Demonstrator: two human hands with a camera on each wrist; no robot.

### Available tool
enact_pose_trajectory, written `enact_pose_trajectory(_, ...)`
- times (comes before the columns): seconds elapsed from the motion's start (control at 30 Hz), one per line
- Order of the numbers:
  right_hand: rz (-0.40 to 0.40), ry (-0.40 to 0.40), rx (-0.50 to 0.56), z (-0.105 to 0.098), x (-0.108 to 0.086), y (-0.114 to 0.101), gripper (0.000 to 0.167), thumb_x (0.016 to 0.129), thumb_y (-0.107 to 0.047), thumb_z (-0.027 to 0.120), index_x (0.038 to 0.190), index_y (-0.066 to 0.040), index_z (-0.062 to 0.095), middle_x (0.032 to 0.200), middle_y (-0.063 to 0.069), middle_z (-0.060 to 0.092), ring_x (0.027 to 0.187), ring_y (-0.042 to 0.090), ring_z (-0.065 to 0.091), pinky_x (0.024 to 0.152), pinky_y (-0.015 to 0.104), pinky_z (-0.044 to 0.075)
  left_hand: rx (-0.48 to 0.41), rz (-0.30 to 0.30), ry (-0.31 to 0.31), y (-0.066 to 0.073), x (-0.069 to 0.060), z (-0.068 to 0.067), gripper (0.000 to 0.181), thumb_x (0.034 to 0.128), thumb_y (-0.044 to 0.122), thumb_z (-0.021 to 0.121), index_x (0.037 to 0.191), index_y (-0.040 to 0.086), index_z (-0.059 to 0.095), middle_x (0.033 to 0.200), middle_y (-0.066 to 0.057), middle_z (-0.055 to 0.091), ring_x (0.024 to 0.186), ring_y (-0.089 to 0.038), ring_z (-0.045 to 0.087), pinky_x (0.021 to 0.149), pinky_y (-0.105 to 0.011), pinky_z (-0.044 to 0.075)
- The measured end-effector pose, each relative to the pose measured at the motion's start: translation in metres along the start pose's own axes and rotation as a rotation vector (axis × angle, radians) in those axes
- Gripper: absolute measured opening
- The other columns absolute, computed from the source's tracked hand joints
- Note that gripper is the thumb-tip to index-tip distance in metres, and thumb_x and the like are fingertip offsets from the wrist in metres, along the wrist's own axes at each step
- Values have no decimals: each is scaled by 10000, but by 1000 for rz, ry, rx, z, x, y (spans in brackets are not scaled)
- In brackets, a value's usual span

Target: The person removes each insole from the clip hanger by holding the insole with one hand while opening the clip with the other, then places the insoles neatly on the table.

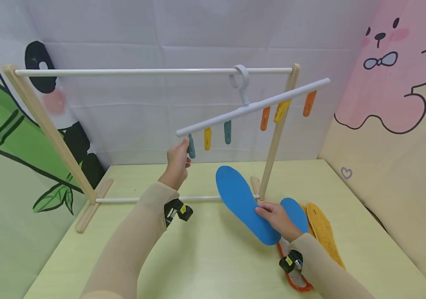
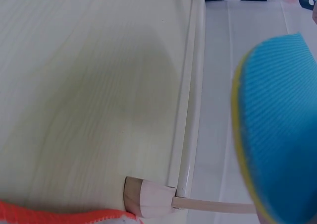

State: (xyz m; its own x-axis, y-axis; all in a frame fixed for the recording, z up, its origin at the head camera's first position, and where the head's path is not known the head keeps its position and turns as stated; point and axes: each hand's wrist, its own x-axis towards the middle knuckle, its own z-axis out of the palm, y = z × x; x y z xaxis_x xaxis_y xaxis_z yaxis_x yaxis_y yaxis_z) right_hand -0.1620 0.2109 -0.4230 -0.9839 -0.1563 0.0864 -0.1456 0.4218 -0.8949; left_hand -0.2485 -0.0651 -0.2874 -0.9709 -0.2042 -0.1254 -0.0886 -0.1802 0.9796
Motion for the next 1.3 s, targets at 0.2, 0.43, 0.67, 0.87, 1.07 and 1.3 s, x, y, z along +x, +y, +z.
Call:
enact_pose_trajectory(0.2,51,27,2,-3,-2,5,314,975,-160,563,1170,79,626,1083,190,663,932,256,634,879,470,494,-12,1,-7,1,0,-1,390,989,394,508,713,121,467,692,20,454,532,-116,351,572,-233,317)
enact_pose_trajectory(0.43,50,40,-11,-5,-7,11,292,971,-147,569,1136,84,641,1025,157,677,894,205,615,834,385,508,-14,-30,4,4,1,-6,363,982,422,507,759,139,467,808,24,452,567,-110,363,597,-226,320)
enact_pose_trajectory(0.67,83,77,-3,-11,-11,16,286,966,-136,577,1124,94,642,1028,150,668,883,173,585,825,345,494,-22,-38,0,6,-1,-6,356,985,428,497,784,135,460,828,20,426,590,-111,363,608,-228,318)
enact_pose_trajectory(0.87,112,97,-13,-16,-16,22,275,969,-147,576,1114,75,650,1012,126,667,871,173,569,821,333,472,-25,-48,14,3,2,-7,350,982,435,499,800,138,462,844,17,419,587,-108,362,590,-221,317)
enact_pose_trajectory(1.07,122,113,-9,-20,-21,24,203,972,-135,569,979,53,644,836,56,588,788,178,494,710,282,410,-31,-63,5,2,2,-9,293,991,405,495,870,140,523,866,23,460,594,-110,364,600,-232,319)
enact_pose_trajectory(1.3,118,109,-16,-25,-23,26,206,976,-139,562,976,55,633,801,52,550,773,178,480,695,276,389,-40,-28,-1,5,4,-14,290,1023,367,436,1135,135,569,871,19,474,577,-108,346,582,-226,296)
